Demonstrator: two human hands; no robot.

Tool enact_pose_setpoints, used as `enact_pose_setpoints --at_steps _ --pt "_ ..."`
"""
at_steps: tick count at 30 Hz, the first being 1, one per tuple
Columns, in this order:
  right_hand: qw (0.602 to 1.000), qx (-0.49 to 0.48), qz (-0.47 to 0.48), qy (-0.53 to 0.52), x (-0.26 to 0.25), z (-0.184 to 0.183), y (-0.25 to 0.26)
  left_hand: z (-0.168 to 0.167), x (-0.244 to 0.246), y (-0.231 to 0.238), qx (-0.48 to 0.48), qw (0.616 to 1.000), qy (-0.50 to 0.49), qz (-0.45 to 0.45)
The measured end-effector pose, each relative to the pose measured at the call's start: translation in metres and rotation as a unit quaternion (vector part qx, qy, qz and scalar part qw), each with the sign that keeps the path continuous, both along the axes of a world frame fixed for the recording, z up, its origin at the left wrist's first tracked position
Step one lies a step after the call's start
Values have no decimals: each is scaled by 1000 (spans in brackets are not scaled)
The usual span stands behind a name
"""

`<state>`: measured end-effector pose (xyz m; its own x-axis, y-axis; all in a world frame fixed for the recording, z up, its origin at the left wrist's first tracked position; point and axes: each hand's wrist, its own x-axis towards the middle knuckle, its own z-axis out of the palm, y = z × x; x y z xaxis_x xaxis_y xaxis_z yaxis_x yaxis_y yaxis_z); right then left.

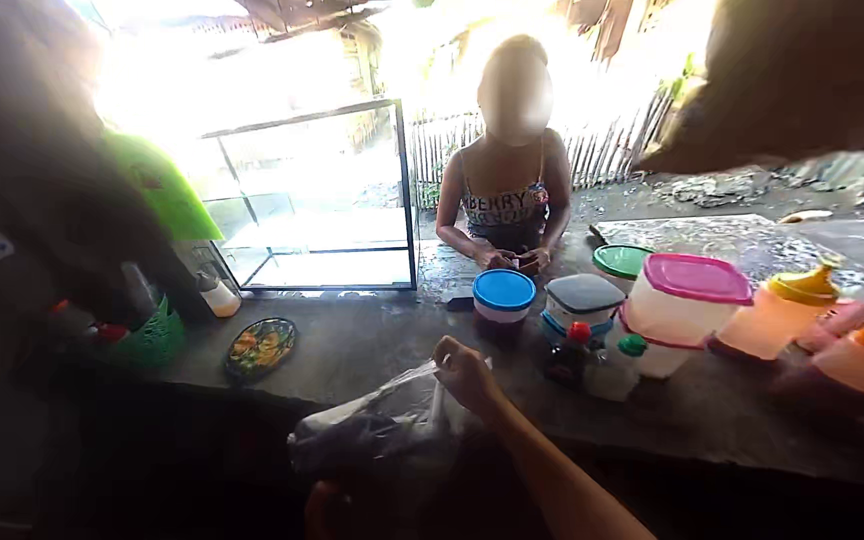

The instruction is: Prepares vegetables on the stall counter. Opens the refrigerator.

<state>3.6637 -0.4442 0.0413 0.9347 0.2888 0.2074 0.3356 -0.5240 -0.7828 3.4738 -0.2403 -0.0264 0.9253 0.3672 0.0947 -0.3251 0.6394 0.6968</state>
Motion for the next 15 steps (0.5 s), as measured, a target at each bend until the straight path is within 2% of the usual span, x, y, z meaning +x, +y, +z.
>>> enact_pose_setpoints --at_steps 3,5,8,9,12,15 --pt "999 0 -34 -37 41 -1 -13 4 36 28 -31 999 -36 7" --pt "999 -18 -36 -22 50 -6 -19 -13 58 53 -56 996 -66 -26" --pt "998 -47 -31 15 44 -28 -28 -10 94 64 -91 996 -14 20" --pt "998 -47 -50 14 43 -38 -35 -10 105 67 -96 995 -14 10" --pt "990 -45 -136 18 45 -58 -67 -30 138 90 -135 982 -89 -97" --pt "984 -13 -151 98 26 -66 -88 -32 157 104 -134 983 -105 -65"
